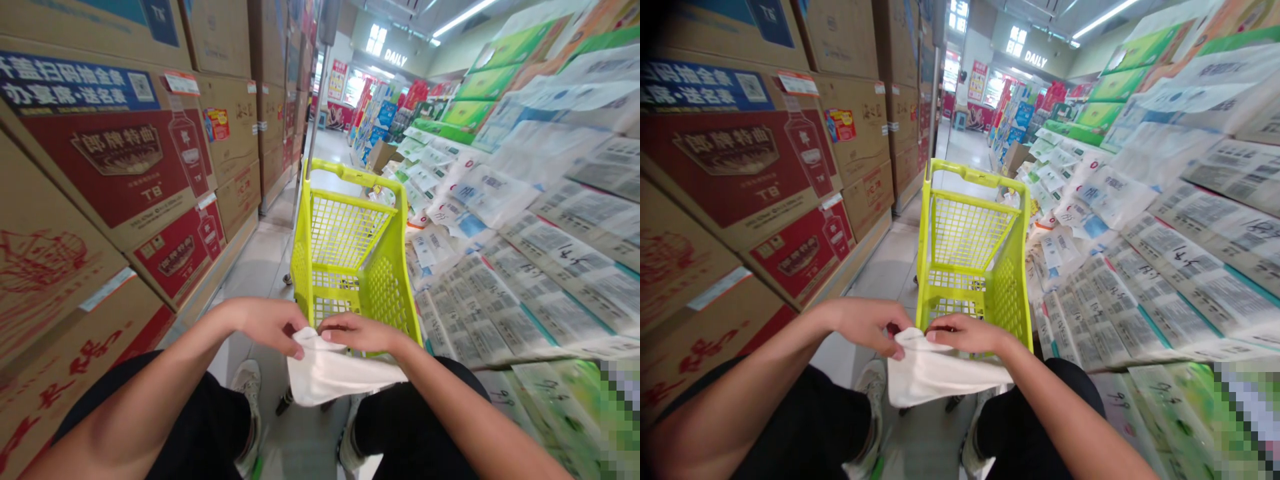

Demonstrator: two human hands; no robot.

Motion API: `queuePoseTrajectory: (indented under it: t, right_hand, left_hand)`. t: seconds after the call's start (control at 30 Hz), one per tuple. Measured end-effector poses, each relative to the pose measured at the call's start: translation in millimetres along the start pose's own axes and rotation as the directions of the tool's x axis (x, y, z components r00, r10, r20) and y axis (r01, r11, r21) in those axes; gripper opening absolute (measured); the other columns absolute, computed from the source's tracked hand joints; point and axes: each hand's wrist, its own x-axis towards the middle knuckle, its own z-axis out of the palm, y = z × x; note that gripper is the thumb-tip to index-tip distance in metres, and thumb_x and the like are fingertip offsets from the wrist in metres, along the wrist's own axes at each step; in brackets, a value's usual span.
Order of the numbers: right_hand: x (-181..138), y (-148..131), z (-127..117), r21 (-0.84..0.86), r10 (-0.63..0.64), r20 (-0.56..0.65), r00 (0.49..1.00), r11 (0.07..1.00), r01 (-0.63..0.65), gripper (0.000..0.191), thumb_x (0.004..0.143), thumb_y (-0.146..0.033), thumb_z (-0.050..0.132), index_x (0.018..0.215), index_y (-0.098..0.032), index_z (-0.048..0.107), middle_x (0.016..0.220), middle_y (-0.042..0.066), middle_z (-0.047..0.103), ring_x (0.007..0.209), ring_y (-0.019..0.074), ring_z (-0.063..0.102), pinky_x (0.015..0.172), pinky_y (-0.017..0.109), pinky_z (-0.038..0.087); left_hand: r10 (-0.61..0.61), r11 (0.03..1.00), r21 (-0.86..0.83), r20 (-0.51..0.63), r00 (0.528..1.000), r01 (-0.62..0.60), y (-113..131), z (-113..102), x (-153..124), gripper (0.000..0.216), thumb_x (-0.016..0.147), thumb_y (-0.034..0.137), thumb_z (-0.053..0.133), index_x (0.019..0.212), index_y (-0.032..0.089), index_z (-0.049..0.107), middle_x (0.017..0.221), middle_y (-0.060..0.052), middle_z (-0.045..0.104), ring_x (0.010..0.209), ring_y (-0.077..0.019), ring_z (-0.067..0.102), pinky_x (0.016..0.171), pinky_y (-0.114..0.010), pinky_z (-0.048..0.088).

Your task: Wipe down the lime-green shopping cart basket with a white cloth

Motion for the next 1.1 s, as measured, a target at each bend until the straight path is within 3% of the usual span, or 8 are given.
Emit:
queuePoseTrajectory:
  t: [0.23, 0.33, 0.5, 0.63, 0.73, 0.83, 0.93, 1.1]
  right_hand:
    - [10.2, -33.5, -18.6, 0.059, -0.077, 0.018, 0.997, 0.995, 0.076, 0.031, 0.091, -0.046, 0.068, 0.087, -0.018, 0.057, 0.076, -0.005, 0.048, 0.067, 0.0088, 0.042, 0.059, 0.021, 0.033]
    - [21.9, -51.2, -32.7, 0.056, -0.081, -0.040, 0.996, 0.995, 0.083, 0.037, 0.091, -0.052, 0.066, 0.080, -0.019, 0.052, 0.070, -0.006, 0.044, 0.063, 0.0081, 0.038, 0.056, 0.021, 0.030]
    - [58.4, -59.7, -66.5, -0.063, -0.026, -0.349, 0.937, 0.998, 0.004, 0.040, 0.091, -0.057, 0.061, 0.078, -0.021, 0.051, 0.060, -0.008, 0.039, 0.053, 0.0083, 0.031, 0.050, 0.022, 0.022]
    - [91.0, -50.3, -94.6, -0.354, -0.161, -0.711, 0.685, 0.923, -0.150, 0.029, 0.089, -0.044, 0.064, 0.076, -0.020, 0.056, 0.059, -0.006, 0.046, 0.057, 0.0111, 0.042, 0.056, 0.024, 0.030]
    - [107.2, -42.0, -87.7, -0.364, -0.222, -0.810, 0.542, 0.916, -0.167, 0.022, 0.093, -0.036, 0.054, 0.103, -0.018, 0.062, 0.079, 0.001, 0.064, 0.072, 0.0166, 0.060, 0.071, 0.028, 0.045]
    - [111.0, -36.0, -47.3, -0.393, -0.280, -0.819, 0.501, 0.910, -0.134, 0.051, 0.096, -0.037, 0.048, 0.141, -0.013, 0.044, 0.123, 0.017, 0.064, 0.109, 0.0252, 0.064, 0.095, 0.039, 0.049]
    - [103.2, -34.7, 3.4, -0.443, -0.247, -0.769, 0.589, 0.871, -0.213, 0.079, 0.093, -0.045, 0.053, 0.154, -0.005, 0.025, 0.147, 0.028, 0.047, 0.135, 0.0355, 0.049, 0.108, 0.049, 0.043]
    - [86.2, -43.9, 34.4, -0.355, 0.060, -0.628, 0.776, 0.865, -0.354, 0.069, 0.094, -0.020, 0.043, 0.155, 0.001, 0.020, 0.113, 0.024, 0.069, 0.100, 0.0324, 0.069, 0.089, 0.045, 0.052]
  left_hand:
    - [0.076, 0.989, -0.107, -0.207, 0.975, -0.100, 1.8, -17.1, -18.5, 0.010, 0.081, 0.026, 0.064, 0.082, 0.016, 0.060, 0.076, 0.001, 0.058, 0.071, -0.0122, 0.052, 0.063, -0.021, 0.041]
    - [0.063, 0.975, -0.168, -0.425, 0.903, -0.147, -3.6, -27.2, -25.0, 0.017, 0.081, 0.030, 0.064, 0.077, 0.017, 0.053, 0.069, 0.003, 0.050, 0.062, -0.0096, 0.047, 0.055, -0.020, 0.035]
    - [-0.097, 0.971, -0.189, -0.871, 0.481, -0.146, -30.8, -50.3, -18.2, 0.025, 0.073, 0.036, 0.066, 0.087, 0.021, 0.053, 0.061, 0.006, 0.050, 0.049, -0.0097, 0.044, 0.046, -0.020, 0.028]
    - [-0.063, 0.995, -0.073, -0.990, 0.129, -0.075, -52.9, -65.4, -5.7, 0.036, 0.072, 0.037, 0.067, 0.102, 0.020, 0.056, 0.080, -0.001, 0.065, 0.058, -0.0139, 0.056, 0.053, -0.025, 0.041]
    - [0.036, 0.999, 0.037, -0.999, -0.029, -0.016, -62.1, -71.2, -1.8, 0.039, 0.074, 0.032, 0.064, 0.111, 0.020, 0.059, 0.112, -0.010, 0.069, 0.089, -0.0212, 0.067, 0.070, -0.031, 0.051]
    - [0.096, 0.994, 0.088, -0.986, -0.136, 0.068, -66.7, -73.8, -0.9, 0.039, 0.075, 0.028, 0.063, 0.114, 0.021, 0.062, 0.127, -0.011, 0.065, 0.114, -0.0273, 0.062, 0.087, -0.039, 0.053]
    - [0.035, 0.998, 0.029, -0.991, -0.127, 0.055, -69.1, -73.8, 4.3, 0.032, 0.076, 0.028, 0.063, 0.107, 0.020, 0.064, 0.120, -0.010, 0.067, 0.111, -0.0261, 0.062, 0.096, -0.043, 0.051]
    - [-0.219, 0.966, -0.223, -0.975, 0.049, -0.128, -68.0, -70.8, 26.5, 0.033, 0.079, 0.037, 0.063, 0.106, 0.019, 0.062, 0.115, -0.010, 0.068, 0.104, -0.0233, 0.064, 0.095, -0.041, 0.052]
